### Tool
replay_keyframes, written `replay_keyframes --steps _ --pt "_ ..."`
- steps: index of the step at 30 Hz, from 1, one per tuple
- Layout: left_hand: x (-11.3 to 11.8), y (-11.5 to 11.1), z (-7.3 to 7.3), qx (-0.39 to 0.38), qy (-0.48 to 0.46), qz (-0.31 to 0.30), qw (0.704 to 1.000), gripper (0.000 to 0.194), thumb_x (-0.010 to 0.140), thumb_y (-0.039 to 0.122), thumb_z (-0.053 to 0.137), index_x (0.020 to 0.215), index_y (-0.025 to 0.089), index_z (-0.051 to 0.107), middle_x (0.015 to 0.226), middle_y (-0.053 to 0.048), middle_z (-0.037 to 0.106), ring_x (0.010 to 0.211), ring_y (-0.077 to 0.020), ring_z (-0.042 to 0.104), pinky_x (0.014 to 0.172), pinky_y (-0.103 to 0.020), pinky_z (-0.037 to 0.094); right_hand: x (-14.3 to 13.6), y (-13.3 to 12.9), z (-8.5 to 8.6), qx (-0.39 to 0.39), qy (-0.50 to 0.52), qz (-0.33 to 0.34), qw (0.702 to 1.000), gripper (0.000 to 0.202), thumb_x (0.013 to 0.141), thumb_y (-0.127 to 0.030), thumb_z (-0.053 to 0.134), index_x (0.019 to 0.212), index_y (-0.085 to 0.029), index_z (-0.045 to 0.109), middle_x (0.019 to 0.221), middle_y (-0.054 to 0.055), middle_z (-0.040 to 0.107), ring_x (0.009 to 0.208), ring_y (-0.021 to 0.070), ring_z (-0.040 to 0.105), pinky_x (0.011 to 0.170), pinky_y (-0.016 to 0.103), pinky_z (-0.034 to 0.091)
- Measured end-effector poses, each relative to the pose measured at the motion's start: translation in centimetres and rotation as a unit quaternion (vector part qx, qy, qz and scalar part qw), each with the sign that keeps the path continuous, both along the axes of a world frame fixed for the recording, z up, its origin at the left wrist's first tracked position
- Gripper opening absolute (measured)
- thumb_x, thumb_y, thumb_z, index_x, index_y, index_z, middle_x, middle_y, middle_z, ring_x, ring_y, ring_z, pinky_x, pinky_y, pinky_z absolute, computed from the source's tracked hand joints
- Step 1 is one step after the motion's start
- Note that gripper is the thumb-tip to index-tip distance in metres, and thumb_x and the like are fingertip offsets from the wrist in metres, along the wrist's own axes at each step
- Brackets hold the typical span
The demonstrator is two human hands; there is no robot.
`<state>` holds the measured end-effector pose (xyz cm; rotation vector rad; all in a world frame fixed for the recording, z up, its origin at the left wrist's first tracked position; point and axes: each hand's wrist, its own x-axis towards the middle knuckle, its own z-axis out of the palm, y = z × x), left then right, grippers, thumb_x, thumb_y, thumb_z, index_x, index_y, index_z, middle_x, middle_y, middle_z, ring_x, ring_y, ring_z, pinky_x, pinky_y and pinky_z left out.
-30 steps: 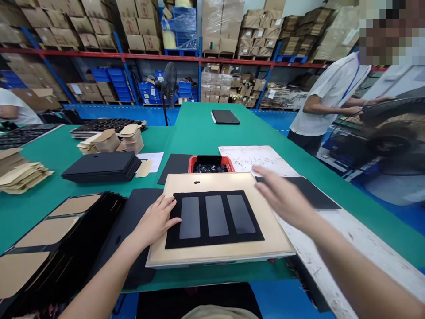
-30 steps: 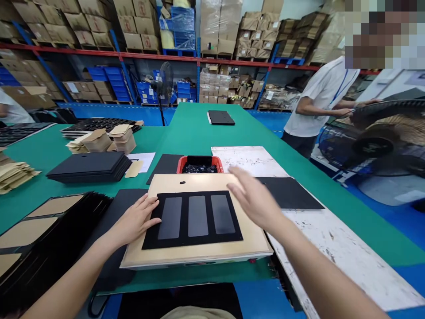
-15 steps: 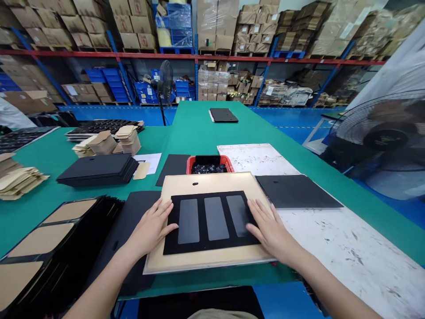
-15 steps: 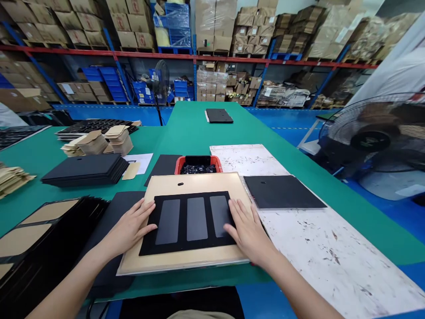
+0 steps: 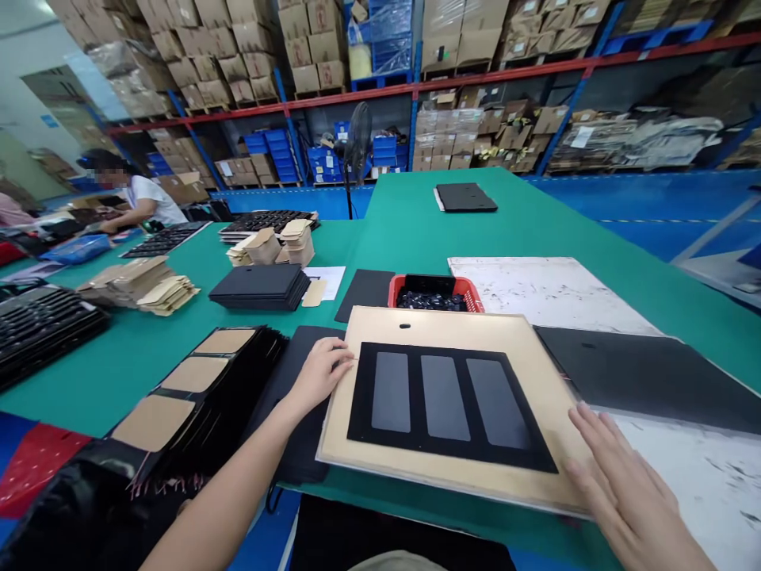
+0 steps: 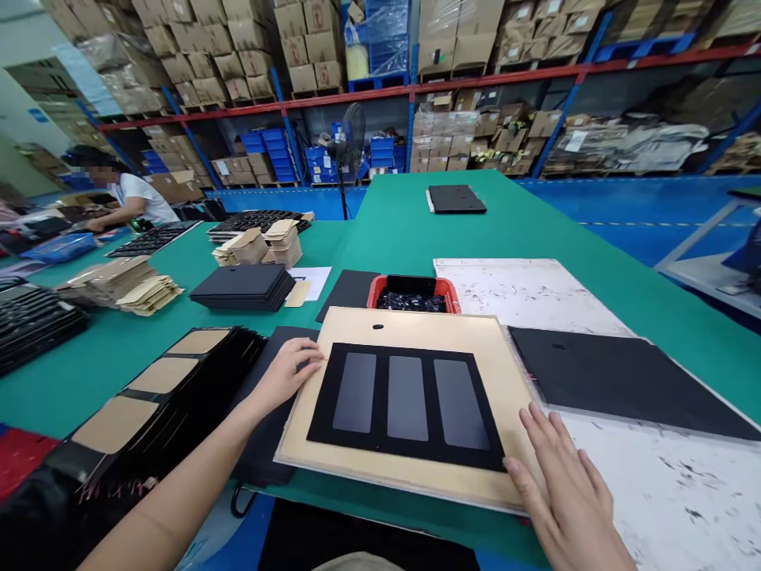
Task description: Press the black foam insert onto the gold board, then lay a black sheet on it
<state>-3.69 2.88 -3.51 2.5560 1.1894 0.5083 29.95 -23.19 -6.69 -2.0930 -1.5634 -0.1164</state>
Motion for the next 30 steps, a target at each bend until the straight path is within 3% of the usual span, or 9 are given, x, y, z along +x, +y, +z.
replay_keyframes --steps 3,7,11,15,20,27,30 --pt "0.8 0.3 0.1 -0.007 0.012 0.022 1.0 0.013 0.087 0.026 0.051 0.091 0.02 0.062 0.094 -0.004 0.059 0.098 -0.0209 0.05 0.091 -0.037 0.042 -1.5 1.6 2.1 0.003 0.026 0.034 0.999 0.056 0.091 -0.049 0.035 0.144 -0.03 0.027 0.148 0.003 0.032 0.133 0.0312 0.032 0.1 0.054 0.039" --pt "1.8 0.6 0.9 -0.017 0.057 0.017 0.998 0.011 0.088 0.024 0.05 0.082 0.019 0.059 0.09 -0.003 0.057 0.091 -0.0199 0.049 0.083 -0.034 0.044 -3.6 3.3 3.5 0.01 0.062 0.051 0.997 0.054 0.09 -0.048 0.038 0.141 -0.029 0.034 0.146 0.005 0.034 0.132 0.0305 0.033 0.095 0.047 0.047" --pt "2.4 0.7 1.8 0.002 0.118 -0.019 0.993 0.015 0.09 0.022 0.044 0.081 0.019 0.056 0.093 -0.005 0.056 0.09 -0.0219 0.047 0.079 -0.035 0.041 -4.4 3.9 3.2 0.025 0.101 0.041 0.994 0.05 0.091 -0.047 0.038 0.138 -0.027 0.038 0.141 0.005 0.042 0.126 0.0282 0.043 0.092 0.043 0.051" --pt "2.6 0.4 2.4 0.025 0.171 -0.058 0.983 0.018 0.092 0.018 0.038 0.085 0.017 0.054 0.089 -0.006 0.057 0.086 -0.0211 0.048 0.079 -0.034 0.039 -3.7 3.6 1.9 -0.043 0.101 0.066 0.992 0.047 0.09 -0.053 0.038 0.127 -0.027 0.053 0.128 0.004 0.056 0.117 0.0285 0.053 0.089 0.044 0.053" --pt "3.1 0.0 3.0 0.043 0.216 -0.062 0.973 0.021 0.092 0.017 0.036 0.087 0.016 0.056 0.09 -0.008 0.057 0.088 -0.0228 0.048 0.078 -0.034 0.039 -2.7 3.1 0.9 -0.087 0.079 0.052 0.992 0.048 0.091 -0.054 0.034 0.125 -0.028 0.057 0.129 0.001 0.056 0.125 0.0306 0.043 0.088 0.044 0.054" --pt "1.5 -2.8 4.8 0.044 0.252 -0.095 0.962 0.027 0.088 0.01 0.033 0.08 0.017 0.058 0.083 -0.007 0.057 0.079 -0.0221 0.048 0.071 -0.036 0.041 -2.6 3.3 2.9 -0.099 0.084 0.123 0.984 0.044 0.091 -0.048 0.039 0.122 -0.025 0.059 0.126 0.005 0.057 0.114 0.0265 0.056 0.093 0.042 0.051" --pt "0.3 -4.9 4.8 0.051 0.247 -0.061 0.966 0.027 0.09 0.015 0.034 0.083 0.017 0.06 0.088 -0.009 0.058 0.088 -0.024 0.052 0.076 -0.039 0.045 -2.7 3.3 3.7 -0.117 0.091 0.132 0.98 0.045 0.091 -0.049 0.039 0.123 -0.024 0.058 0.126 0.005 0.057 0.115 0.027 0.054 0.094 0.044 0.049"
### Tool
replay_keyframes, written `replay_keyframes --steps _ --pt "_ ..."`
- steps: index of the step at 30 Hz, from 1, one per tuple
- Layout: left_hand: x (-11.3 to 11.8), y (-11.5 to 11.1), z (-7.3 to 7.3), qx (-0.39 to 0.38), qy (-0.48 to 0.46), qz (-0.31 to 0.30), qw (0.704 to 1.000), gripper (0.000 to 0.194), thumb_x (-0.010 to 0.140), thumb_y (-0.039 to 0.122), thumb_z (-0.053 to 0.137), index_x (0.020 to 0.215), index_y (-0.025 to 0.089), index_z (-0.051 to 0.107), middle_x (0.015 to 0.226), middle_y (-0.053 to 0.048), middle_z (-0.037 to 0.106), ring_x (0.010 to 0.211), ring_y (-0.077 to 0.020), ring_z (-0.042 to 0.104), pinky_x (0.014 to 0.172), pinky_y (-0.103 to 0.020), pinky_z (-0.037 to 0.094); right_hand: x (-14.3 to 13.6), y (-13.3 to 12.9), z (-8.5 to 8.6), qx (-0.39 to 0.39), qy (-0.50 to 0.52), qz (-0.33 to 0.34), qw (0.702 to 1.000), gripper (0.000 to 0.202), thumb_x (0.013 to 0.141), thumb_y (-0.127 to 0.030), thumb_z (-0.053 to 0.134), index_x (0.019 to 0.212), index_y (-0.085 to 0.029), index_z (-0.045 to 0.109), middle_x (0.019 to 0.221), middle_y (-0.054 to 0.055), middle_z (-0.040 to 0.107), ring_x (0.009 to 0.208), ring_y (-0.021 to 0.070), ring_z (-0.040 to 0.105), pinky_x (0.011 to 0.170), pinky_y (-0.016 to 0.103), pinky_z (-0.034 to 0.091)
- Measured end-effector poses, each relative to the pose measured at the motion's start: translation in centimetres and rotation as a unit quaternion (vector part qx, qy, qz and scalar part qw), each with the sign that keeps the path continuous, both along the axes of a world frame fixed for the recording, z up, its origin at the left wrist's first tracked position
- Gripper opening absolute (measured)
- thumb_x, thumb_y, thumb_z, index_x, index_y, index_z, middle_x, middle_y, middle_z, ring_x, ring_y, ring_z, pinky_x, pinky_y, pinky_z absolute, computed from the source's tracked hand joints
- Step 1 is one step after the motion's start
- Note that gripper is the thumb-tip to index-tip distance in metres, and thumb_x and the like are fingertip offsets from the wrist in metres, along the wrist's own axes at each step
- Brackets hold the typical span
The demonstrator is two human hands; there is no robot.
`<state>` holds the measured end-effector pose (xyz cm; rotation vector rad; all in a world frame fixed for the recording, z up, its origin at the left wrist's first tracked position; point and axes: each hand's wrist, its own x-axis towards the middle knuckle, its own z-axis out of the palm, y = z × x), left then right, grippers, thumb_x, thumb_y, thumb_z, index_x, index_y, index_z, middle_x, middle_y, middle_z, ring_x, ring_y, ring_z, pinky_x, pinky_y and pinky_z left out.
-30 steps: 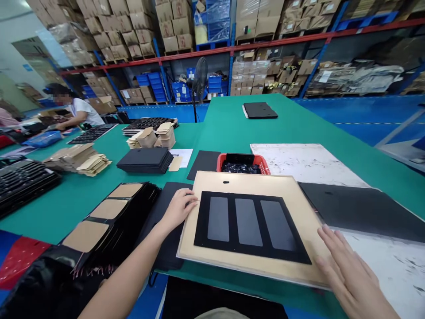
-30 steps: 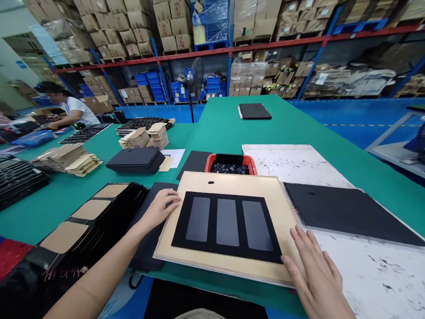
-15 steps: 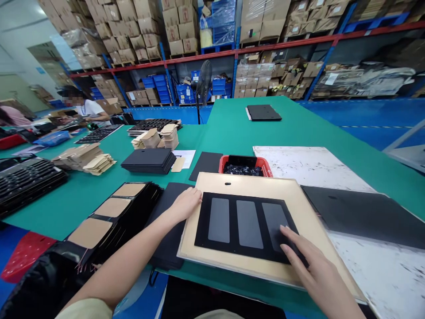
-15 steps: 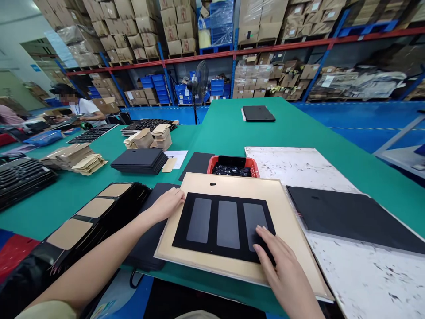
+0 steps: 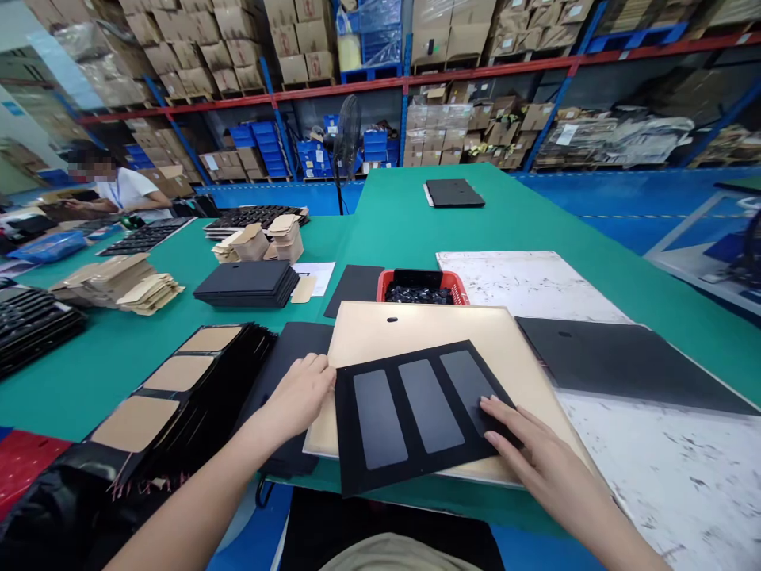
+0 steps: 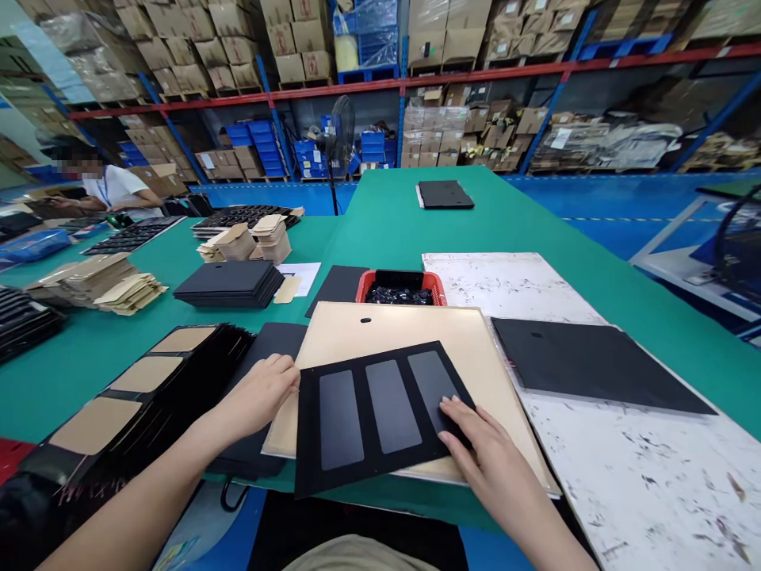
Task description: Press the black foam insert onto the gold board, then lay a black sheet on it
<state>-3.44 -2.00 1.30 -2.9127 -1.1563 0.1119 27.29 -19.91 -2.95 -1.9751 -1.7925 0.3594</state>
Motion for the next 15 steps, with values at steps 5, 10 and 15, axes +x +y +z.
replay_keyframes --steps 5,10,15 --pt "0.6 -5.9 -2.6 -0.006 -0.109 -0.022 0.994 0.047 0.09 0.04 0.046 0.131 0.018 0.044 0.136 -0.011 0.048 0.13 -0.029 0.037 0.104 -0.047 0.038 0.0 0.3 0.1 -0.011 -0.01 0.012 1.0 0.046 0.091 -0.049 0.038 0.125 -0.023 0.057 0.129 0.007 0.055 0.119 0.0274 0.051 0.098 0.045 0.045" --pt "2.5 -11.1 -7.0 0.006 -0.116 -0.081 0.99 0.075 0.088 0.019 0.041 0.147 0.015 -0.007 0.149 -0.015 0.026 0.136 -0.0288 0.026 0.106 -0.046 0.039 -0.1 0.3 -0.4 -0.036 -0.025 0.029 0.999 0.054 0.09 -0.053 0.04 0.133 -0.022 0.048 0.139 0.008 0.044 0.128 0.0281 0.041 0.105 0.048 0.037" --pt "2.1 -10.6 -7.1 0.007 -0.101 -0.094 0.99 0.089 0.069 -0.009 0.024 0.143 0.017 -0.018 0.149 -0.012 0.021 0.136 -0.0241 0.021 0.108 -0.045 0.037 1.2 -0.8 -1.0 -0.072 -0.058 0.081 0.992 0.075 0.081 -0.055 0.055 0.145 -0.029 0.025 0.148 0.004 0.029 0.135 0.0279 0.026 0.111 0.054 0.021"
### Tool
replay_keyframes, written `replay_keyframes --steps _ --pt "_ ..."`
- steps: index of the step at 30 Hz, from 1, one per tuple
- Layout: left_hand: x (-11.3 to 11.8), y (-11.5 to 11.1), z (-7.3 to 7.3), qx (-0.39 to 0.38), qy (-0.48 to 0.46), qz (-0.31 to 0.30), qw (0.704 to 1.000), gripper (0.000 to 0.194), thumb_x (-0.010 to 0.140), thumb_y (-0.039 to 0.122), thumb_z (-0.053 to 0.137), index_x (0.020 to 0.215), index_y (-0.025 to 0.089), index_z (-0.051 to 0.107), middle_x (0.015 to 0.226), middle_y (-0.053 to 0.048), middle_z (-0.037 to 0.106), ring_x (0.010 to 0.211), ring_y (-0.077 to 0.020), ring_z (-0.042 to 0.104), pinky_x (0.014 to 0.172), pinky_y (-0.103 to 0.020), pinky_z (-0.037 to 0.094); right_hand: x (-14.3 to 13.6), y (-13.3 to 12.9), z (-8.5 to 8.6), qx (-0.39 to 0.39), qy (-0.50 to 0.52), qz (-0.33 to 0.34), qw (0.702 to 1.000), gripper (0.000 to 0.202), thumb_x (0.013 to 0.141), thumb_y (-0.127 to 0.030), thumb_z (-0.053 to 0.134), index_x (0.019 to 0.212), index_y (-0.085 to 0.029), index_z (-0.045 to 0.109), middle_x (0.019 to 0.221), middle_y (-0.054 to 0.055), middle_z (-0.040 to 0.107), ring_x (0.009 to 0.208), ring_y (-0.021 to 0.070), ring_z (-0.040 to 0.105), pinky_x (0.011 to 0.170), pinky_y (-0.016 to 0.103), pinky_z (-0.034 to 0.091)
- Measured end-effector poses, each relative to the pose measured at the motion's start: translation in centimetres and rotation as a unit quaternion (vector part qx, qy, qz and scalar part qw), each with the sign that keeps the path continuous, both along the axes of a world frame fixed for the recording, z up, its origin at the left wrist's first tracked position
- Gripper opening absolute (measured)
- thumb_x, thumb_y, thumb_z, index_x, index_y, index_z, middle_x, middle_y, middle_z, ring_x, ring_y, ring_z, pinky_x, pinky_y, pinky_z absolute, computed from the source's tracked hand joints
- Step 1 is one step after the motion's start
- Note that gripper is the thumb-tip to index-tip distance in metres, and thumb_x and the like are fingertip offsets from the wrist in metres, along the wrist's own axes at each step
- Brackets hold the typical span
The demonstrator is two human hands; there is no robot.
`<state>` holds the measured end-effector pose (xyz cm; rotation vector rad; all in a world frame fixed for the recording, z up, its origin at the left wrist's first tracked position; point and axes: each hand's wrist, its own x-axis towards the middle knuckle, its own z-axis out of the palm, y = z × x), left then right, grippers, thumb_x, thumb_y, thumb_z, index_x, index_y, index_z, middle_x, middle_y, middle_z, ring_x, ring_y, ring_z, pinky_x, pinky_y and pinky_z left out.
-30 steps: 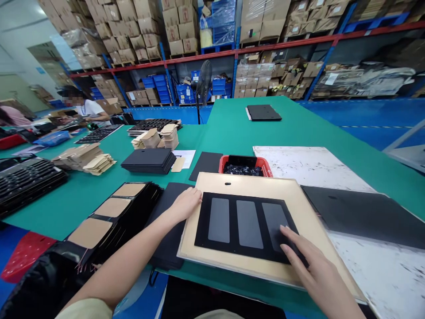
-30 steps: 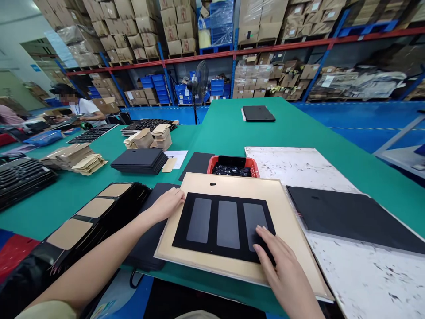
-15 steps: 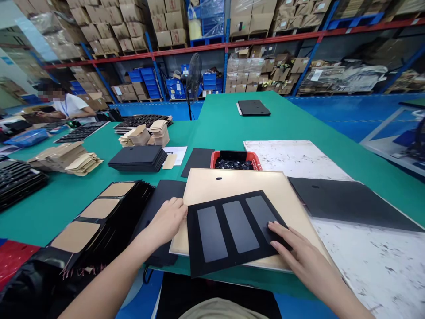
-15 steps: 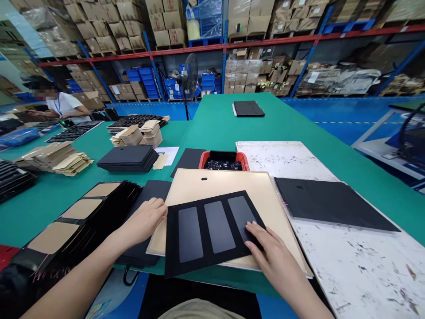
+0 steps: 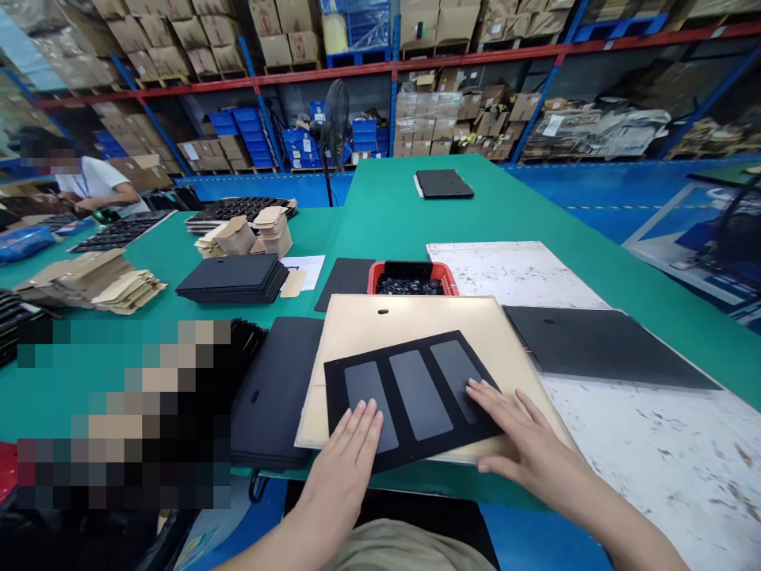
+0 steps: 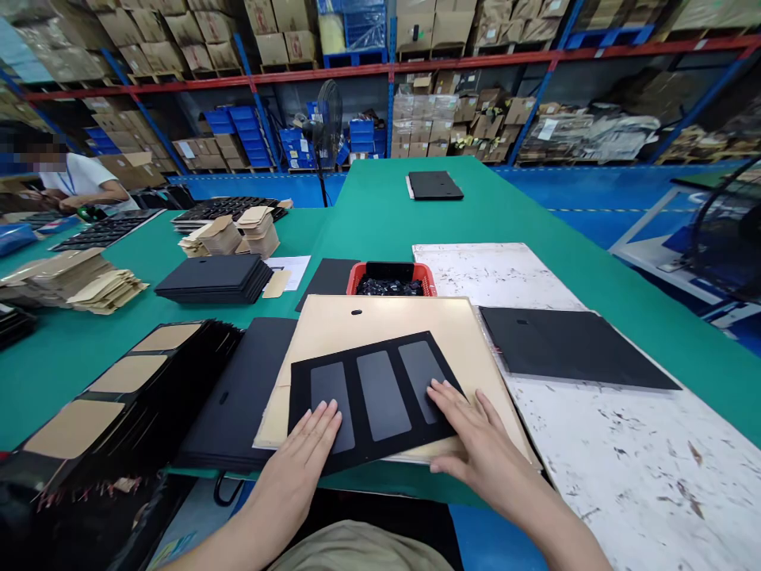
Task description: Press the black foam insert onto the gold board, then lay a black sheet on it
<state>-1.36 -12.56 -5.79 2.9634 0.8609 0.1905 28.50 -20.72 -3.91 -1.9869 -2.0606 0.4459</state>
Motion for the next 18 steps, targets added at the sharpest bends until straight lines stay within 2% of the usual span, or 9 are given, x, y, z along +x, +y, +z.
replay_keyframes --steps 3,6,9,11,13,14,16,18 --pt "-1.0 1.5 2.7 -0.063 -0.003 -0.025 0.998 0.091 0.068 -0.007 0.029 0.145 0.022 -0.01 0.151 -0.006 0.018 0.137 -0.0219 0.021 0.11 -0.045 0.034 1.1 -0.4 0.1 0.029 0.004 -0.017 0.999 0.065 0.086 -0.043 0.05 0.145 -0.033 0.024 0.149 0.0 0.028 0.136 0.0255 0.023 0.11 0.054 0.024" --pt "-2.0 3.0 5.9 -0.149 -0.013 -0.018 0.989 0.084 0.072 -0.004 0.031 0.146 0.029 0.009 0.15 0.001 0.024 0.136 -0.0188 0.026 0.111 -0.043 0.033 1.8 -0.1 0.7 0.078 0.041 -0.031 0.996 0.047 0.087 -0.028 0.038 0.134 -0.031 0.043 0.143 0.0 0.039 0.134 0.0237 0.031 0.108 0.051 0.031" --pt "-2.9 4.4 8.6 -0.21 -0.048 0.003 0.976 0.066 0.081 0.006 0.033 0.141 0.033 0.03 0.144 0.006 0.037 0.131 -0.0184 0.037 0.108 -0.042 0.036 1.8 0.7 1.8 0.153 0.092 -0.023 0.984 0.032 0.086 -0.026 0.039 0.108 -0.028 0.061 0.123 0.002 0.059 0.122 0.0244 0.049 0.104 0.049 0.037" --pt "-3.2 5.3 10.2 -0.21 -0.123 0.027 0.97 0.049 0.087 0.019 0.038 0.134 0.033 0.044 0.131 0.005 0.054 0.12 -0.0191 0.052 0.104 -0.04 0.043 1.5 1.3 3.1 0.213 0.142 -0.036 0.966 0.022 0.086 -0.03 0.045 0.094 -0.027 0.065 0.106 0.003 0.067 0.109 0.0246 0.058 0.098 0.046 0.043" --pt "-3.2 6.3 11.6 -0.184 -0.222 0.08 0.954 0.038 0.088 0.033 0.049 0.125 0.031 0.054 0.114 0.003 0.067 0.102 -0.0198 0.064 0.095 -0.036 0.051 1.3 2.0 4.9 0.25 0.203 -0.08 0.943 0.017 0.084 -0.038 0.054 0.086 -0.026 0.066 0.094 0.004 0.069 0.097 0.0248 0.063 0.091 0.043 0.048" --pt "-3.0 6.9 12.2 -0.176 -0.262 0.113 0.942 0.039 0.085 0.039 0.054 0.123 0.03 0.056 0.109 0.002 0.069 0.096 -0.0202 0.066 0.089 -0.035 0.055 1.3 2.4 5.8 0.249 0.236 -0.111 0.933 0.019 0.081 -0.043 0.058 0.085 -0.026 0.066 0.091 0.004 0.069 0.092 0.0249 0.064 0.086 0.042 0.051" --pt "-2.1 8.5 12.6 -0.197 -0.303 0.163 0.918 0.05 0.079 0.045 0.062 0.125 0.029 0.053 0.109 0.0 0.068 0.092 -0.0214 0.067 0.078 -0.033 0.059 1.6 3.5 7.2 0.2 0.305 -0.16 0.917 0.029 0.076 -0.05 0.063 0.088 -0.024 0.065 0.089 0.004 0.069 0.085 0.0249 0.065 0.078 0.039 0.054" --pt "-1.0 10.2 11.8 -0.236 -0.307 0.174 0.905 0.062 0.078 0.047 0.063 0.133 0.028 0.043 0.118 -0.003 0.064 0.097 -0.023 0.065 0.077 -0.035 0.059 2.3 4.8 7.6 0.126 0.336 -0.183 0.915 0.042 0.073 -0.057 0.063 0.095 -0.021 0.063 0.092 0.007 0.069 0.084 0.0262 0.066 0.073 0.039 0.055"
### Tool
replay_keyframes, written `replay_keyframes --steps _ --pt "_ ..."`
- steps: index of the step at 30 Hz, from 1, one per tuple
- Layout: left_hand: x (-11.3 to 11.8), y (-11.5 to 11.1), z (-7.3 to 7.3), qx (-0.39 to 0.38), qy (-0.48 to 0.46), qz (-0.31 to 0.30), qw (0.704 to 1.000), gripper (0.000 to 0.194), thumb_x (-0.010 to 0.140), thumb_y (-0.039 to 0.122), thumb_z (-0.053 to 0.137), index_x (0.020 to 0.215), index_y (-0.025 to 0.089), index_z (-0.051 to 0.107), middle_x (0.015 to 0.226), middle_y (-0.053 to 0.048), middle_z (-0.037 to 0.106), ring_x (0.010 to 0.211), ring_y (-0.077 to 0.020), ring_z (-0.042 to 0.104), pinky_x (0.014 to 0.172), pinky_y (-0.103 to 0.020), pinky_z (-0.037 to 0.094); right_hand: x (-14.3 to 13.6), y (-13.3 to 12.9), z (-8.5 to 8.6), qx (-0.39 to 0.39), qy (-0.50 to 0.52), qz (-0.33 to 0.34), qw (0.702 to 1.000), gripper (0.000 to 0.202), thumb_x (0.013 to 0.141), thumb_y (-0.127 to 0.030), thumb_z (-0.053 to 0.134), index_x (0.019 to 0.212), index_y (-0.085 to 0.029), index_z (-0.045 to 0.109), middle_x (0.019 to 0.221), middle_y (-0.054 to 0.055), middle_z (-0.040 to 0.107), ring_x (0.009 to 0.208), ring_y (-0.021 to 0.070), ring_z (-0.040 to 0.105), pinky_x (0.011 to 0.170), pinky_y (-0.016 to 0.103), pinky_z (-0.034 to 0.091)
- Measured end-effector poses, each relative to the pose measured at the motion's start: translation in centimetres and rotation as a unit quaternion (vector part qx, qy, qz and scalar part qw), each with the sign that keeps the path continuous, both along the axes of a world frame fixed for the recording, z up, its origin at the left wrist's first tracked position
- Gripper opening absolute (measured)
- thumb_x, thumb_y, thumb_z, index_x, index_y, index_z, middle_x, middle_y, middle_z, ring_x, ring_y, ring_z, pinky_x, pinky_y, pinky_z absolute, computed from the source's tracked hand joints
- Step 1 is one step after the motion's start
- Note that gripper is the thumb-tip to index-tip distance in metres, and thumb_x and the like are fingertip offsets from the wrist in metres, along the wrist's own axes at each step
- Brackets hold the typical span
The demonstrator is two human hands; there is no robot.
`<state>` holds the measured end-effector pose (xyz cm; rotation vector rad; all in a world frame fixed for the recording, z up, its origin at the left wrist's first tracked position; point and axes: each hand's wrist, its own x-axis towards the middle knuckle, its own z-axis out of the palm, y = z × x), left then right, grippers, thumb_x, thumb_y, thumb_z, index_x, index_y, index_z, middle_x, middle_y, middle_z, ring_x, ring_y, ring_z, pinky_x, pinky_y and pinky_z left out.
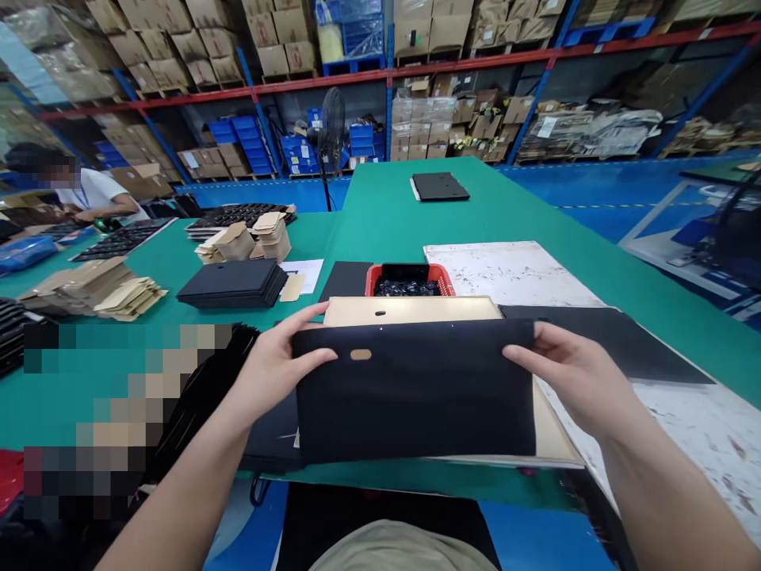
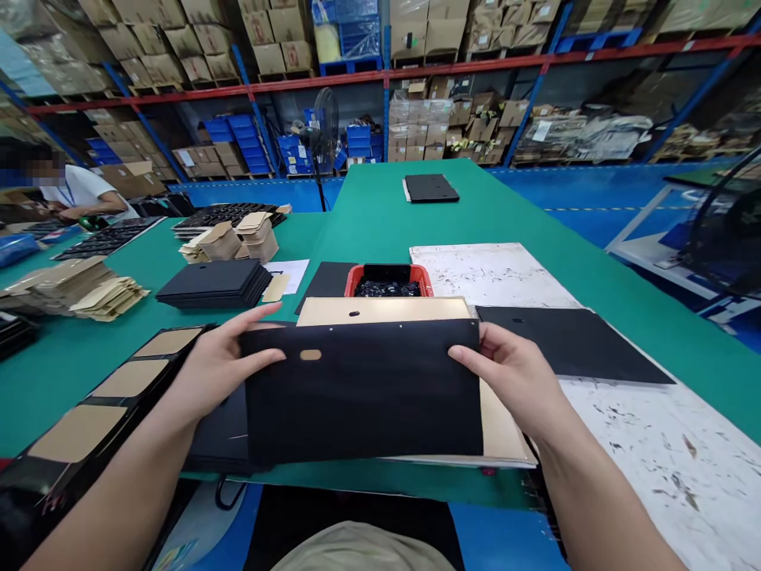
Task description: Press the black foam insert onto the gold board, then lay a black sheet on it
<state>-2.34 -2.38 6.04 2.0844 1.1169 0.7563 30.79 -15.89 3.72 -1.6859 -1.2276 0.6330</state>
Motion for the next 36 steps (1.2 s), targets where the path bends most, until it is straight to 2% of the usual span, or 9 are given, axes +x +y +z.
replay_keyframes --steps 2,4,7,9,12,19,24,30,36 --pt "1.1 1.3 -1.9 0.019 0.028 0.004 0.999 0.067 0.079 0.047 0.061 0.137 0.024 0.037 0.131 -0.008 0.054 0.11 -0.0251 0.059 0.088 -0.04 0.054 0.6 1.2 -1.0 -0.049 -0.062 -0.023 0.997 0.055 0.073 -0.063 0.057 0.104 -0.017 0.06 0.1 0.013 0.068 0.092 0.0305 0.064 0.077 0.044 0.054" --pt "1.9 1.8 -4.4 0.077 0.122 -0.016 0.989 0.068 0.081 0.047 0.058 0.138 0.018 0.036 0.146 -0.013 0.035 0.131 -0.0281 0.039 0.105 -0.045 0.038 0.9 1.9 -3.1 -0.066 -0.214 -0.066 0.972 0.068 0.077 -0.066 0.048 0.118 -0.012 0.054 0.118 0.019 0.06 0.11 0.0357 0.056 0.089 0.052 0.046" --pt "2.3 0.7 -7.6 0.09 0.283 -0.115 0.948 0.074 0.083 0.055 0.052 0.14 0.012 0.032 0.151 -0.016 0.021 0.14 -0.0288 0.013 0.114 -0.049 0.018 0.2 1.7 -6.9 -0.103 -0.381 0.002 0.919 0.077 0.086 -0.063 0.03 0.137 -0.006 0.038 0.141 0.02 0.039 0.132 0.0323 0.032 0.107 0.052 0.027" --pt "2.4 -0.4 -8.7 0.08 0.342 -0.142 0.925 0.084 0.083 0.063 0.044 0.143 0.009 0.023 0.151 -0.018 0.014 0.14 -0.0294 0.006 0.114 -0.05 0.015 -0.5 1.0 -8.8 -0.143 -0.416 0.068 0.896 0.079 0.089 -0.061 0.021 0.142 -0.003 0.029 0.146 0.017 0.03 0.137 0.0275 0.022 0.111 0.049 0.019" --pt "2.9 -1.6 -9.3 0.087 0.371 -0.125 0.916 0.095 0.081 0.072 0.034 0.145 0.003 0.014 0.151 -0.02 0.005 0.14 -0.0304 0.001 0.114 -0.049 0.014 -0.8 0.7 -10.0 -0.176 -0.451 0.082 0.871 0.081 0.09 -0.06 0.016 0.144 0.0 0.021 0.149 0.016 0.023 0.139 0.0251 0.015 0.113 0.049 0.012" --pt "5.1 -1.7 -9.8 0.09 0.363 -0.084 0.924 0.098 0.08 0.075 0.029 0.144 0.002 0.016 0.151 -0.021 0.008 0.14 -0.0309 0.004 0.115 -0.046 0.014 0.5 4.9 -7.4 -0.165 -0.503 0.047 0.847 0.063 0.09 -0.053 0.032 0.131 -0.006 0.046 0.132 0.02 0.05 0.131 0.0309 0.035 0.109 0.058 0.003" --pt "4.6 -2.0 -10.4 0.117 0.326 -0.086 0.934 0.09 0.082 0.072 0.026 0.144 0.007 0.02 0.151 -0.019 0.014 0.14 -0.0308 0.008 0.113 -0.048 0.018 -2.8 10.5 -4.5 -0.084 -0.384 0.112 0.913 0.037 0.091 -0.031 0.045 0.12 -0.012 0.057 0.123 0.014 0.058 0.112 0.024 0.054 0.096 0.035 0.038" --pt "3.7 -3.0 -10.0 0.119 0.34 -0.106 0.927 0.091 0.081 0.072 0.03 0.144 0.006 0.022 0.15 -0.021 0.012 0.139 -0.0314 0.01 0.113 -0.049 0.02 -6.9 17.4 -5.5 -0.089 -0.351 0.128 0.923 0.022 0.086 -0.019 0.051 0.102 -0.013 0.066 0.104 0.01 0.064 0.093 0.0177 0.06 0.079 0.023 0.041" --pt "3.3 -3.2 -9.9 0.116 0.322 -0.111 0.933 0.086 0.083 0.069 0.031 0.144 0.009 0.023 0.15 -0.02 0.013 0.139 -0.031 0.011 0.112 -0.051 0.021 -7.6 20.1 -6.2 -0.111 -0.343 0.134 0.923 0.009 0.078 -0.013 0.057 0.079 -0.015 0.067 0.094 0.009 0.066 0.088 0.0198 0.06 0.072 0.024 0.039"
